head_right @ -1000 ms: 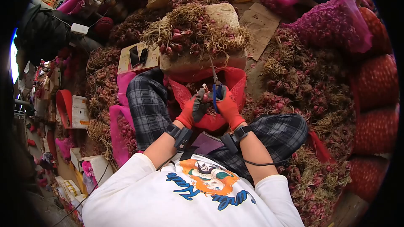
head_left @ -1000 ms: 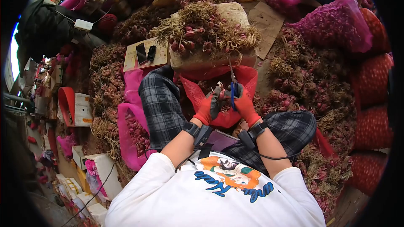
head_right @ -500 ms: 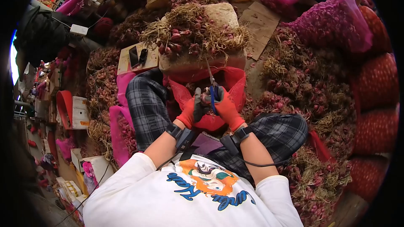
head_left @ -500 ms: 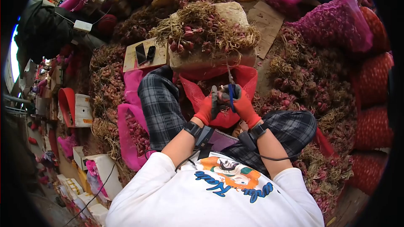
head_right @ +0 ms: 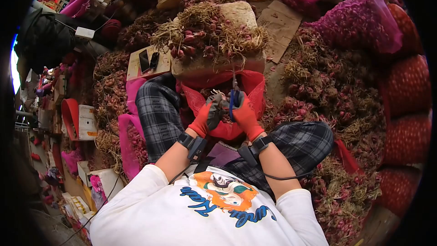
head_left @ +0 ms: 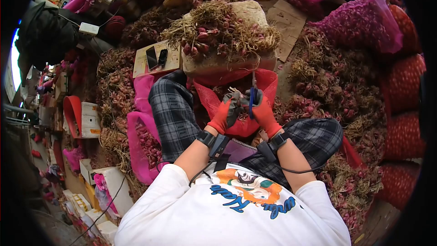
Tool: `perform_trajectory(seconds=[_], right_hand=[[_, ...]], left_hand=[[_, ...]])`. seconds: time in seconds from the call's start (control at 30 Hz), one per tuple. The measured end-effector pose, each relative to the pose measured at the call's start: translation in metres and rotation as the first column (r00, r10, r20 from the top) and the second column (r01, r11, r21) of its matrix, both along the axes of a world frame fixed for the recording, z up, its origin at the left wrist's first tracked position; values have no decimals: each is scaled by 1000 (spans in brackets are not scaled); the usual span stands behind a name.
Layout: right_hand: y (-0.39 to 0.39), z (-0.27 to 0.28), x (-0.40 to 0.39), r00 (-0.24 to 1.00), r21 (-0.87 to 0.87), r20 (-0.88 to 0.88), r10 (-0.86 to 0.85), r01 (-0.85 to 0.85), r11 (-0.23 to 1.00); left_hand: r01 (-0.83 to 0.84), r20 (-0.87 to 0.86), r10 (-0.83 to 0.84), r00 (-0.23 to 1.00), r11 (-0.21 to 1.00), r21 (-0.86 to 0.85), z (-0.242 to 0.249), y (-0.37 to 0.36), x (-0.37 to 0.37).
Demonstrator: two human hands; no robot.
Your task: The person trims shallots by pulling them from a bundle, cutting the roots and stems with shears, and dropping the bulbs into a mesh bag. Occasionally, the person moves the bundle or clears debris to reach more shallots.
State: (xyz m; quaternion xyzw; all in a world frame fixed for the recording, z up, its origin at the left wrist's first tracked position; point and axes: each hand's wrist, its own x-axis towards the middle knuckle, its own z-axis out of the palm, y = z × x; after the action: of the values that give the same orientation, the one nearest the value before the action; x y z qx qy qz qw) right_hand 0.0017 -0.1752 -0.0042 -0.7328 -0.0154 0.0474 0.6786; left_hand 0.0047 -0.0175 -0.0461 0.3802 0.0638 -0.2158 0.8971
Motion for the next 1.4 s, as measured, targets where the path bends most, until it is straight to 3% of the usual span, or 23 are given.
perform_trajectory(seconds=[0.1,0.23,0.3,0.33,0.37,0.43,0.5,0.53,0.63,0.73,0.83,0.93,0.97,1.03,1.07,1.1,1.13,1.17,1.23,1.27,1.33,1.4], right_hand=[[5,3,2,996,59,84,36,-41,997],[-4,-12,9,954,425,-247,170,-51,904],[-6,-9,7,953,452,-269,137,-1,892],[-6,-6,7,952,465,-280,120,25,885],[-5,-10,7,966,344,-255,43,49,938],[-5,-20,8,979,90,-174,-103,120,989],[-15,-17,10,943,191,-326,-71,140,972],[-19,-11,11,916,238,-398,-48,154,959],[-14,13,9,946,479,-306,108,55,876],[-5,15,3,998,176,-46,43,-35,984],[1,14,2,993,156,-26,118,-112,981],[-1,9,1,974,263,-208,86,-29,964],[-3,9,2,975,197,-217,35,8,980],[-11,19,6,972,64,-225,-68,84,994],[-15,-34,15,978,-283,63,-197,207,937],[-17,-28,16,980,-125,-38,-197,191,974],[-21,-21,15,975,37,-135,-178,184,982],[-25,-13,16,964,199,-226,-139,186,962],[-31,11,17,908,467,-413,66,149,872],[-32,17,17,860,588,-476,185,155,794],[-18,17,11,907,498,-375,191,24,867],[-8,9,6,951,387,-235,201,-98,917]], left_hand=[[-47,-46,49,998,998,37,15,-6,-7],[29,53,-31,998,999,31,33,-10,-7],[62,27,-64,998,997,48,28,-8,-8],[49,95,-70,993,977,206,21,-7,-8],[24,160,-87,983,934,358,13,-5,-9],[41,117,-84,990,943,331,16,-6,-10],[76,-103,-80,991,996,-40,21,-7,-11],[41,-116,-43,992,999,-15,21,-8,-10],[-29,-106,30,994,1000,13,23,-10,-8],[-34,-7,34,999,999,12,19,-4,-13],[-16,77,3,997,986,166,11,4,-14],[69,106,-105,989,953,296,21,7,-15],[62,103,-96,990,954,293,17,4,-15],[82,-52,-77,996,991,107,22,2,-15],[80,-201,-94,975,994,-81,26,2,-13],[48,-340,-140,930,963,-265,29,0,-12],[79,-86,-79,993,997,-1,28,-1,-11],[31,182,-80,980,965,260,27,-2,-10],[-167,499,-203,843,782,600,24,1,-9],[-253,551,-274,788,673,695,23,8,-8],[-185,444,-171,880,737,650,17,11,-11],[-37,-31,44,999,978,206,10,9,-14]])
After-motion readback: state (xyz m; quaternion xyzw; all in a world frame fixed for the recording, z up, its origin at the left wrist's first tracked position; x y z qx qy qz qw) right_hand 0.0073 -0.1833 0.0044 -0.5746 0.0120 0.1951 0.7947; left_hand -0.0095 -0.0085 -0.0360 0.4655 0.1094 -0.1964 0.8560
